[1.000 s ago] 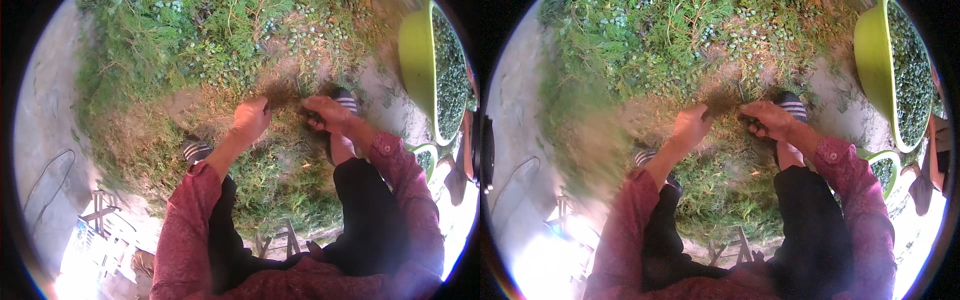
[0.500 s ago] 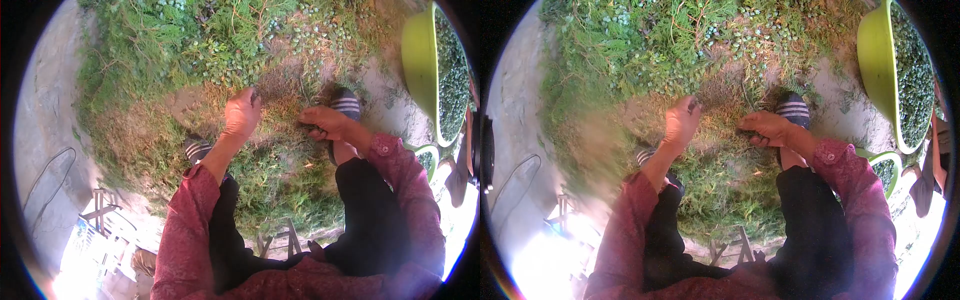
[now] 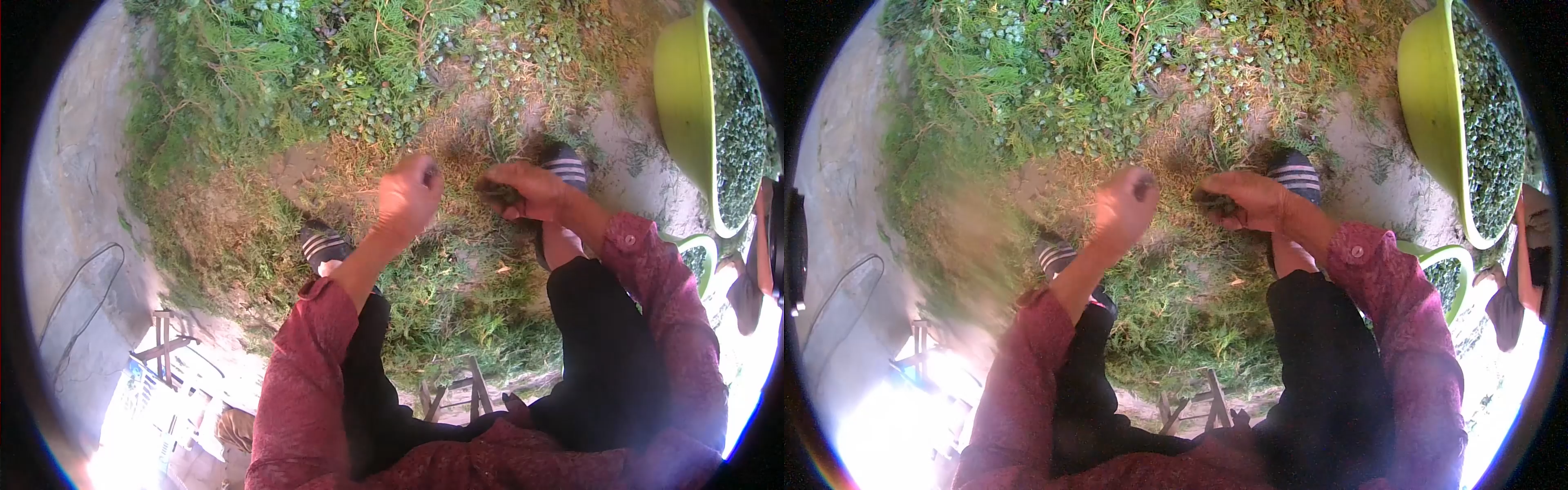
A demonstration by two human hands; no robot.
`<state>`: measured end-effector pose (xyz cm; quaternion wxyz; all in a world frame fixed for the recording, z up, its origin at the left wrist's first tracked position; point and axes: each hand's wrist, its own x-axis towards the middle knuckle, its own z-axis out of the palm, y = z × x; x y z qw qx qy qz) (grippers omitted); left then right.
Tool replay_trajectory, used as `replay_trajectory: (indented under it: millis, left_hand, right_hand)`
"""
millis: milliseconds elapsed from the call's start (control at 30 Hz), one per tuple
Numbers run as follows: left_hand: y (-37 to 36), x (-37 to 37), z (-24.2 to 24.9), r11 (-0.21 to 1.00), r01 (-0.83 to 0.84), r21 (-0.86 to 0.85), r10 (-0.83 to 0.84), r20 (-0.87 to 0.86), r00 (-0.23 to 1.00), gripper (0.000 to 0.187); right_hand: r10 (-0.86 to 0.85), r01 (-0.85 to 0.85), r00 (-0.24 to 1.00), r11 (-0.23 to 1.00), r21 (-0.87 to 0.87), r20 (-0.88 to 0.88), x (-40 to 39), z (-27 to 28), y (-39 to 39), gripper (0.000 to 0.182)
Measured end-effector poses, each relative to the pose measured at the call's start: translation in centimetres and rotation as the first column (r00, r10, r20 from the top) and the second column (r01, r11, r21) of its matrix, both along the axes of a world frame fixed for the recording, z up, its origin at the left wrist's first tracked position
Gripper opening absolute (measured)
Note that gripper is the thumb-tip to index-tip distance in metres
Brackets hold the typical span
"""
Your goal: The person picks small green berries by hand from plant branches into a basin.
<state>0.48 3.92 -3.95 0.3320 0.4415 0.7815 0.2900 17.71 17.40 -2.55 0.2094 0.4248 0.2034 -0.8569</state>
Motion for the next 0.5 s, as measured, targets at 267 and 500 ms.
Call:
replay_trajectory:
  millis: [267, 500]
  left_hand:
    - [2.8, -1.6, -0.5, 0.998, -0.036, -0.052, 0.033, -0.043, 0.999, 0.023]
    - [3.7, -2.7, -2.1, 0.972, 0.039, -0.232, -0.125, -0.372, 0.92, 0.024]
  right_hand:
    - [-0.034, 0.034, 0.999, 0.999, -0.015, 0.012, 0.1, -1.6, -0.5, 0.022]
    - [0.005, -0.005, 1.0, 1.0, -0.023, 0.008, 0.8, -1.6, -0.1, 0.024]
